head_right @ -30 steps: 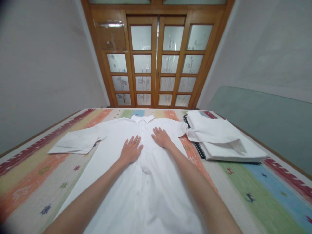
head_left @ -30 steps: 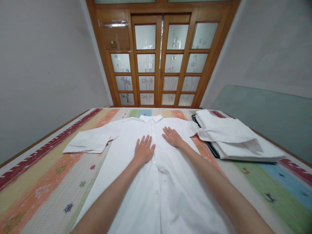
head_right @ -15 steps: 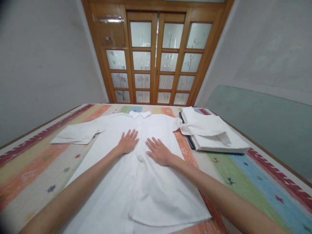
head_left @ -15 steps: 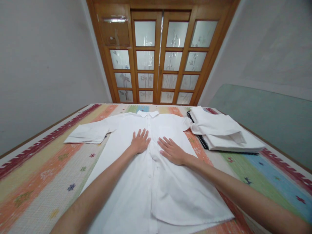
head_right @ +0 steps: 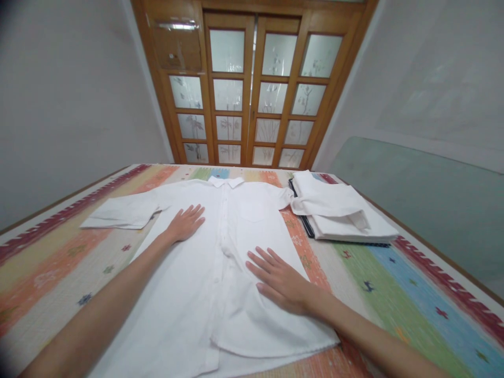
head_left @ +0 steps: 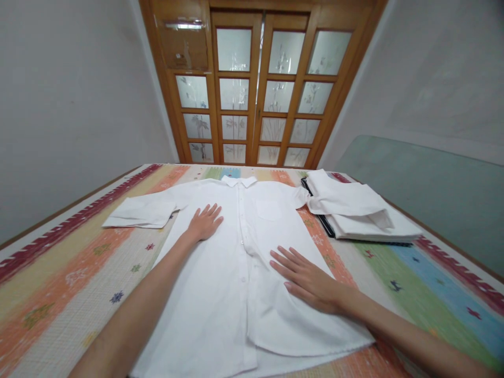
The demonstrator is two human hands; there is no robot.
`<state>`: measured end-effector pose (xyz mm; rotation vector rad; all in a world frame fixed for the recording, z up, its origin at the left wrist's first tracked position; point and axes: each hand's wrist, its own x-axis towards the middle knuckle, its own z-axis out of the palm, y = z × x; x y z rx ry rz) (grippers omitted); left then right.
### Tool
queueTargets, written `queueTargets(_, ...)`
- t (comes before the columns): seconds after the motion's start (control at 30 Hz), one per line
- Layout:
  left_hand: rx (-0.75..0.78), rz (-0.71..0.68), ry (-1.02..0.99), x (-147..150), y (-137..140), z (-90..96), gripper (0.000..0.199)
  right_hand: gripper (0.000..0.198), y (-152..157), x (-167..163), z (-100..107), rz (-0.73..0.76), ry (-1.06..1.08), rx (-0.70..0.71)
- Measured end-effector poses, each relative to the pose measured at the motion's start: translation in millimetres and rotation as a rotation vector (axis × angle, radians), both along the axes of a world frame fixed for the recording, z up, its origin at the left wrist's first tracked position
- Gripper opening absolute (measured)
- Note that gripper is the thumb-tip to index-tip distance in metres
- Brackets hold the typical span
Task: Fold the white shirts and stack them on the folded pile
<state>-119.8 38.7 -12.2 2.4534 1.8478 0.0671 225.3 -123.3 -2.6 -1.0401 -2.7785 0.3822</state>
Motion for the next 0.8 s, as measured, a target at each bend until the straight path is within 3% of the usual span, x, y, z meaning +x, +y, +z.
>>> queueTargets(0.2, 0.065, 0.237, 0.040, -32, 7, -1.3, 0.066, 0.034, -14, -26, 28, -0.036, 0.237, -0.024)
queueTargets(0.43, 0.134, 0.392, 0.024, -26, 1, -1.9, 0.072, 0.027, -39, -88, 23, 0.271, -0.006, 0.041)
queueTargets(0.67, 0.181, 0.381, 0.024, -26, -1, -1.3, 0.067, 0.017, -42, -109, 15, 0.289, -0.170, 0.113)
queueTargets(0.8, 0.188, 0.364, 0.027, -28, 3, -5.4, 0.066, 0.014, -44, -112, 15, 0.331, -0.161, 0.143)
